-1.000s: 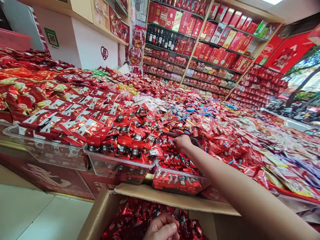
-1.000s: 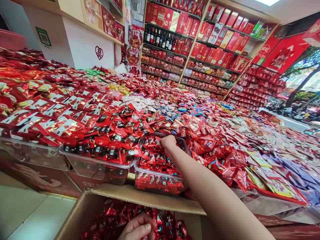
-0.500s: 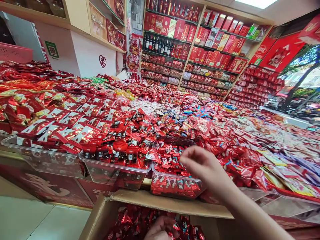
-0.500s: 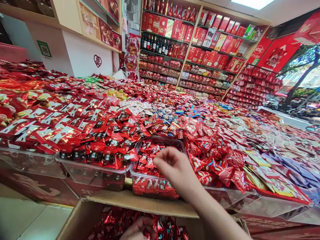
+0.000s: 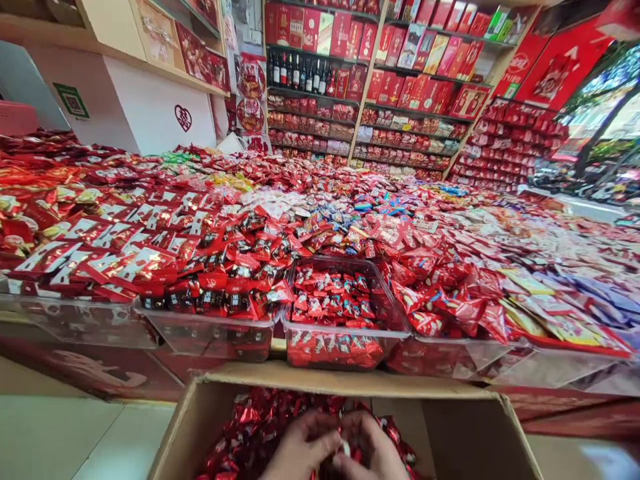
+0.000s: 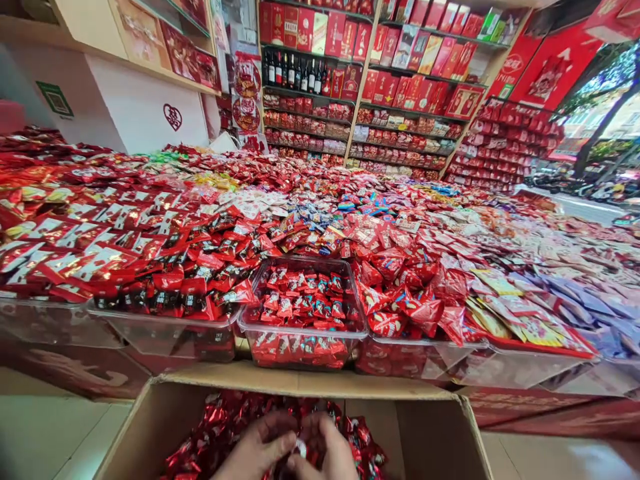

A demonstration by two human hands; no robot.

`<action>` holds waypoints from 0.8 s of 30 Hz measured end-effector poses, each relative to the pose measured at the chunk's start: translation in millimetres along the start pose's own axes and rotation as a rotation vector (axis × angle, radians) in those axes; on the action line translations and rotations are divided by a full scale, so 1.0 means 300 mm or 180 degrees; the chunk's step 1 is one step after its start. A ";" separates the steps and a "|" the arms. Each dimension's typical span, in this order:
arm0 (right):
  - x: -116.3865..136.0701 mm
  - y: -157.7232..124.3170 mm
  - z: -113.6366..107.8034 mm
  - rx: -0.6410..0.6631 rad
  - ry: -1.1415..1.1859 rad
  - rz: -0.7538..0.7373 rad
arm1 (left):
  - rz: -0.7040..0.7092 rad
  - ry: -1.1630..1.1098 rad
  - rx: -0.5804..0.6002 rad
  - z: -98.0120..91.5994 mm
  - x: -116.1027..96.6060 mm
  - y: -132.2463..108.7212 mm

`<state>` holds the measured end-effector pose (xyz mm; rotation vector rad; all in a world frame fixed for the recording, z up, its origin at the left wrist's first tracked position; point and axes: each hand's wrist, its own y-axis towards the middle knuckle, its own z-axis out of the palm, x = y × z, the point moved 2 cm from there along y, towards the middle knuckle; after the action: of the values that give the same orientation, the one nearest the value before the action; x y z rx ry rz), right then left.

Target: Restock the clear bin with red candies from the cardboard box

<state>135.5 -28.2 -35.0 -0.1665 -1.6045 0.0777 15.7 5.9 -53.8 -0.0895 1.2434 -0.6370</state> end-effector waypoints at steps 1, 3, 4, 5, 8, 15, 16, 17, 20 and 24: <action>0.012 -0.002 -0.005 -0.0015 0.0149 -0.0019 | -0.0107 0.0100 -0.0040 0.008 -0.019 -0.011; 0.032 -0.008 -0.016 -0.0031 0.0466 0.0120 | -0.0307 0.0265 -0.0099 0.023 -0.054 -0.030; 0.039 -0.010 -0.021 -0.0031 0.0632 0.0246 | -0.0389 0.0247 -0.0061 0.030 -0.067 -0.037; 0.044 -0.013 -0.024 -0.0048 0.0784 0.0368 | -0.0395 0.0209 -0.0086 0.033 -0.079 -0.041; 0.049 -0.021 -0.024 -0.0223 0.1094 0.0598 | -0.0452 -0.0053 -0.0081 0.037 -0.093 -0.049; 0.043 -0.022 -0.018 -0.0391 0.1390 0.0784 | -0.0581 -0.0349 -0.0108 0.036 -0.094 -0.054; 0.040 -0.021 -0.019 -0.0412 0.1353 0.0812 | -0.0590 -0.0342 -0.0127 0.037 -0.094 -0.054; 0.035 -0.020 -0.020 -0.0435 0.1278 0.0832 | -0.0594 -0.0314 -0.0151 0.036 -0.094 -0.054; 0.019 -0.017 -0.021 -0.0460 0.0929 0.0832 | -0.0520 -0.0080 -0.0208 0.035 -0.092 -0.051; -0.001 -0.014 -0.010 -0.0350 0.0493 0.0699 | -0.0145 0.0117 -0.0162 0.034 -0.093 -0.043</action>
<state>138.2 -32.6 -34.4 -0.4243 -1.4322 0.1428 14.7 6.3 -21.5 -0.1493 1.2961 -0.6489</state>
